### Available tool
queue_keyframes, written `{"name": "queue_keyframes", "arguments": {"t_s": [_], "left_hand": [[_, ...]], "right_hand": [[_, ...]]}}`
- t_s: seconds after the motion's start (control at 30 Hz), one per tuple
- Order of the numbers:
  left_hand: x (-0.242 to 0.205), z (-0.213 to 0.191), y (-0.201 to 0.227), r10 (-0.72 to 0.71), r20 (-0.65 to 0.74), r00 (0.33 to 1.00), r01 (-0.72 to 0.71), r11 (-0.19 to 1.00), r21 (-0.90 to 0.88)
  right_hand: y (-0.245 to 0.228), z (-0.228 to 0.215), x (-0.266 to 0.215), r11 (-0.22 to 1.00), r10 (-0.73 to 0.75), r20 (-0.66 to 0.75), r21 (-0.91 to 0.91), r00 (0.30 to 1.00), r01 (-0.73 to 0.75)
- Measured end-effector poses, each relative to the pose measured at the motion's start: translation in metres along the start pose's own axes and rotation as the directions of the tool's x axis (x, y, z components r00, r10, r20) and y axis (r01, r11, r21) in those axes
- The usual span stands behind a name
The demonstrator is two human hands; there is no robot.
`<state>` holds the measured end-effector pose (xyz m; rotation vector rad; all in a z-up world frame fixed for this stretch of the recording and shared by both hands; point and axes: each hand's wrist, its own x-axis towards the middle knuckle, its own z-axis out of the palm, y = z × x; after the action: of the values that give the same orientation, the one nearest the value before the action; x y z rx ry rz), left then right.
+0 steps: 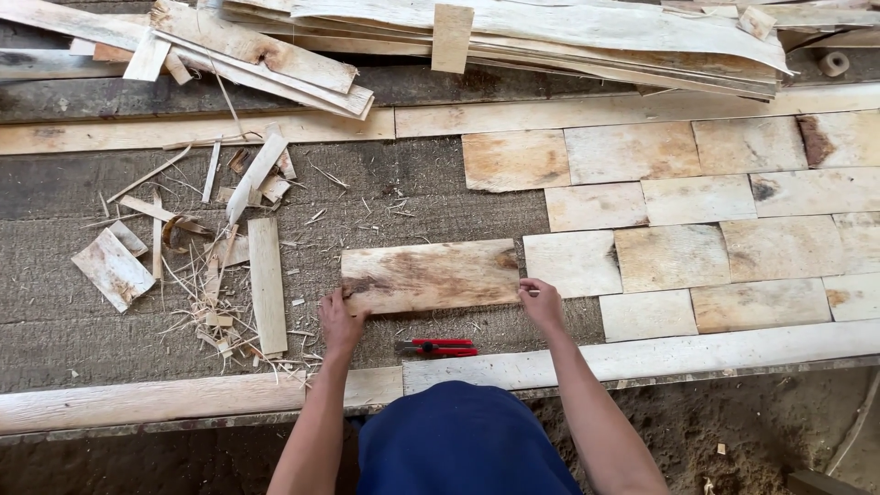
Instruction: The person trims and prepares thin wood shingles using a utility knife.
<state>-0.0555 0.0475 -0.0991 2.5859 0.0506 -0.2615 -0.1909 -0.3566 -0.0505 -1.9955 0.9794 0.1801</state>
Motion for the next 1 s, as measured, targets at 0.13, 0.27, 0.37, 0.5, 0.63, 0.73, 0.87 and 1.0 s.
{"name": "queue_keyframes", "arguments": {"t_s": [0.13, 0.27, 0.37, 0.5, 0.63, 0.73, 0.87, 1.0], "left_hand": [[-0.003, -0.006, 0.011, 0.003, 0.026, 1.0, -0.003, 1.0, -0.026], [-0.006, -0.01, 0.022, 0.023, 0.02, 1.0, -0.022, 0.999, -0.047], [-0.006, -0.009, 0.023, 0.033, 0.025, 0.999, -0.031, 0.998, -0.046], [-0.005, -0.007, 0.022, 0.03, 0.027, 0.999, -0.029, 0.999, -0.034], [-0.003, 0.002, 0.014, 0.039, 0.024, 0.999, -0.038, 0.999, -0.009], [-0.005, 0.0, 0.017, 0.046, 0.021, 0.999, -0.045, 0.999, -0.028], [-0.003, 0.005, 0.012, 0.054, 0.001, 0.999, -0.054, 0.998, -0.029], [-0.005, 0.005, 0.011, 0.061, -0.01, 0.998, -0.061, 0.997, -0.037]], "right_hand": [[0.006, -0.002, 0.008, 1.0, -0.005, -0.032, 0.003, 0.999, 0.005], [0.011, -0.005, 0.012, 1.0, 0.011, -0.035, 0.011, 0.999, -0.011], [0.002, -0.011, 0.004, 1.0, 0.006, -0.031, 0.008, 1.0, -0.005], [-0.007, -0.011, -0.006, 0.998, 0.012, -0.03, 0.054, 0.999, -0.011], [-0.012, -0.021, -0.005, 0.998, 0.039, -0.062, 0.051, 0.997, -0.036], [-0.007, -0.022, 0.002, 0.999, 0.048, -0.064, 0.024, 0.997, -0.047], [-0.005, -0.02, 0.006, 0.998, 0.042, -0.036, 0.046, 0.998, -0.041], [-0.01, -0.026, 0.0, 0.999, 0.029, -0.006, 0.035, 1.0, -0.029]]}}
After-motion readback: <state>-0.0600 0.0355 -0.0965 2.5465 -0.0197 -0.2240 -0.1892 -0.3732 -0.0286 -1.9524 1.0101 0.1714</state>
